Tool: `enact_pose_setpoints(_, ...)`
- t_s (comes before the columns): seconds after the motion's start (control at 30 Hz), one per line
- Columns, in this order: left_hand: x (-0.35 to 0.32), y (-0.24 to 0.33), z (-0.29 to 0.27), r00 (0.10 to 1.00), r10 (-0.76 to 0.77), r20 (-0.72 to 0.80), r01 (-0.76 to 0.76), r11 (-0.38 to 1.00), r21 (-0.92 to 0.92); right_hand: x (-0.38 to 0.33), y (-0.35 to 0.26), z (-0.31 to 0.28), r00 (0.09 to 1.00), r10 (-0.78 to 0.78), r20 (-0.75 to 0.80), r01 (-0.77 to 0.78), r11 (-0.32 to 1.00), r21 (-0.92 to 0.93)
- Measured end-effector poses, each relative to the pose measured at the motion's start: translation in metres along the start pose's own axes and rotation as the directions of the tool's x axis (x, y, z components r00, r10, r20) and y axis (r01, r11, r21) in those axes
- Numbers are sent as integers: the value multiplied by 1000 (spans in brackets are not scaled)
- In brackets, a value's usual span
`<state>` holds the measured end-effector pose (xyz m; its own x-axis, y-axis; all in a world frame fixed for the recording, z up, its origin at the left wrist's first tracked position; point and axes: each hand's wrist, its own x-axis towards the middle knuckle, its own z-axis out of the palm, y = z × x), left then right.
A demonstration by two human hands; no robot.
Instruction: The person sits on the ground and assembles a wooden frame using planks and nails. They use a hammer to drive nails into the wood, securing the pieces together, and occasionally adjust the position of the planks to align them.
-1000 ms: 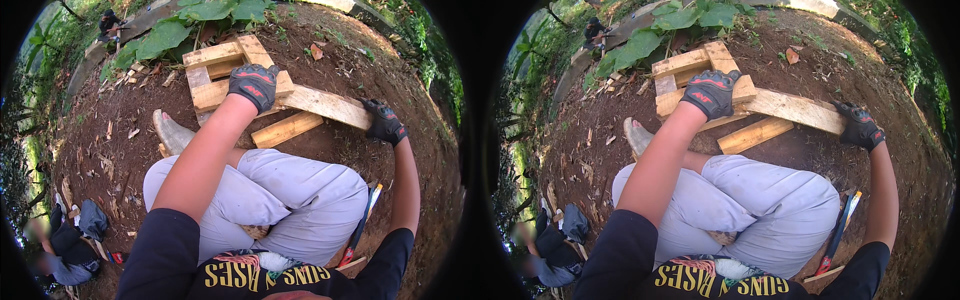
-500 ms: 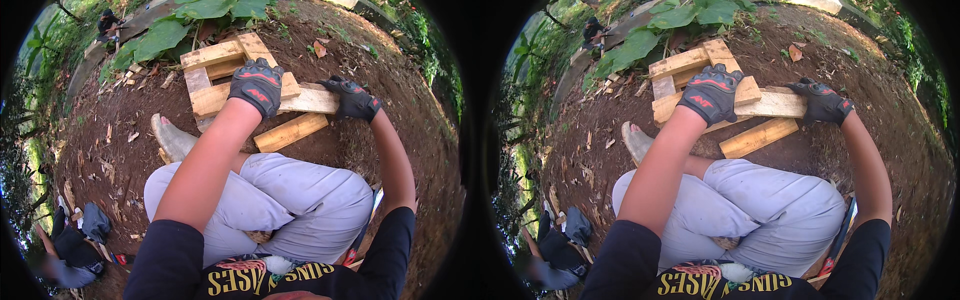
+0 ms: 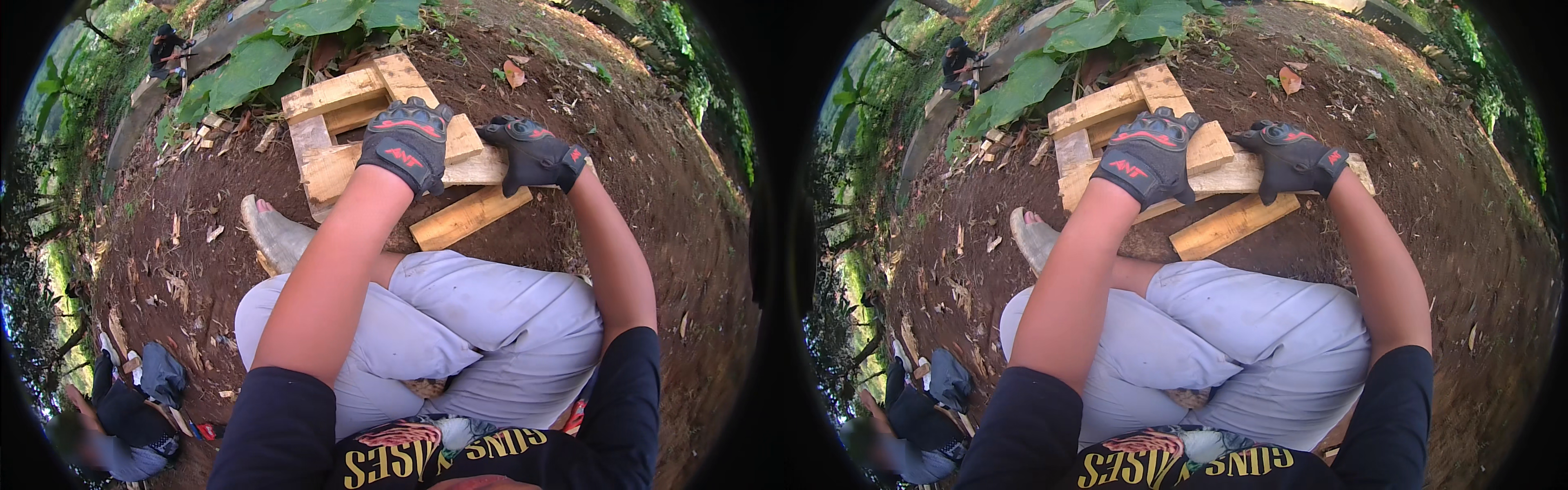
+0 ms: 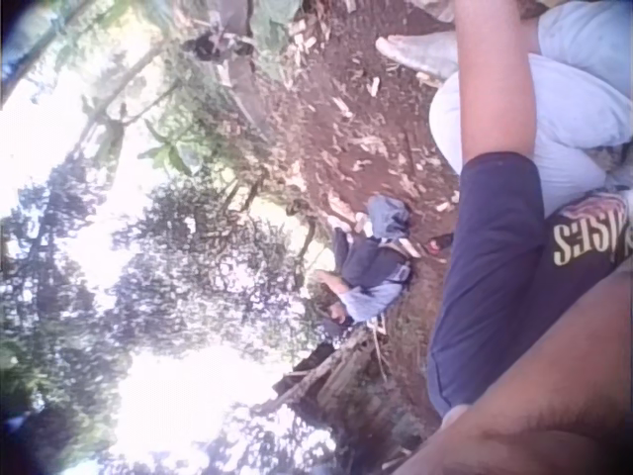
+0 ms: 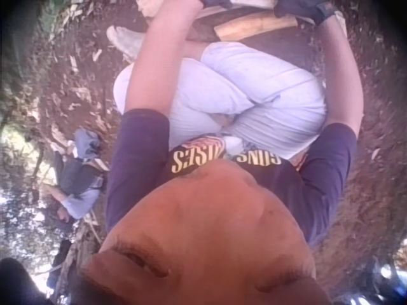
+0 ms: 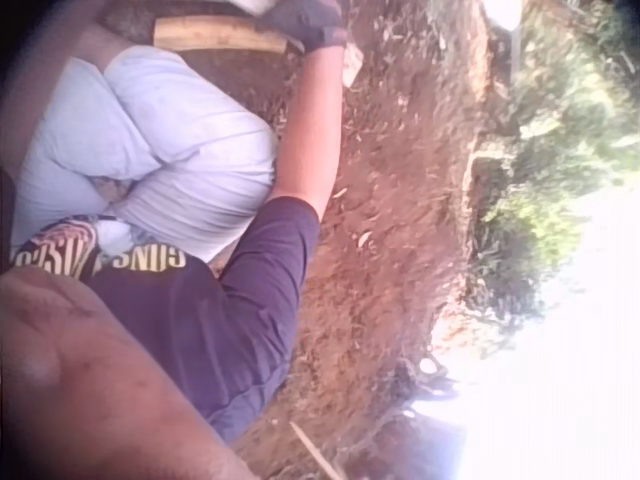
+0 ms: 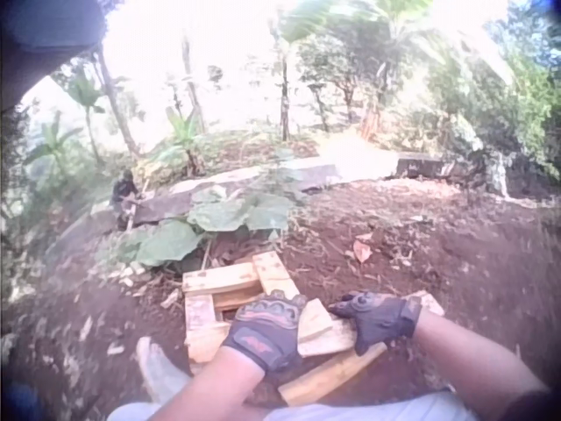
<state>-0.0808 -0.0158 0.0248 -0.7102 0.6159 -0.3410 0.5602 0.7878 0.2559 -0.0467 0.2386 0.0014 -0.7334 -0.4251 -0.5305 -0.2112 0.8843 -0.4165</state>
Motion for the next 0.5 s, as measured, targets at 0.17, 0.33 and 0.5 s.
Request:
enact_pose_setpoints(0.17,-1,2,-5,999,-12,41,12,1000,8,-4,6,3,999,-42,1,42,999,31)
enact_pose_setpoints(0.33,-12,-4,-16,994,-46,97,44,999,21,-9,2,-2,999,17,28,-18,1000,25)
enact_pose_setpoints(0.5,-14,-8,-19,985,-63,162,56,997,43,-22,13,3,996,88,1,-88,994,58)
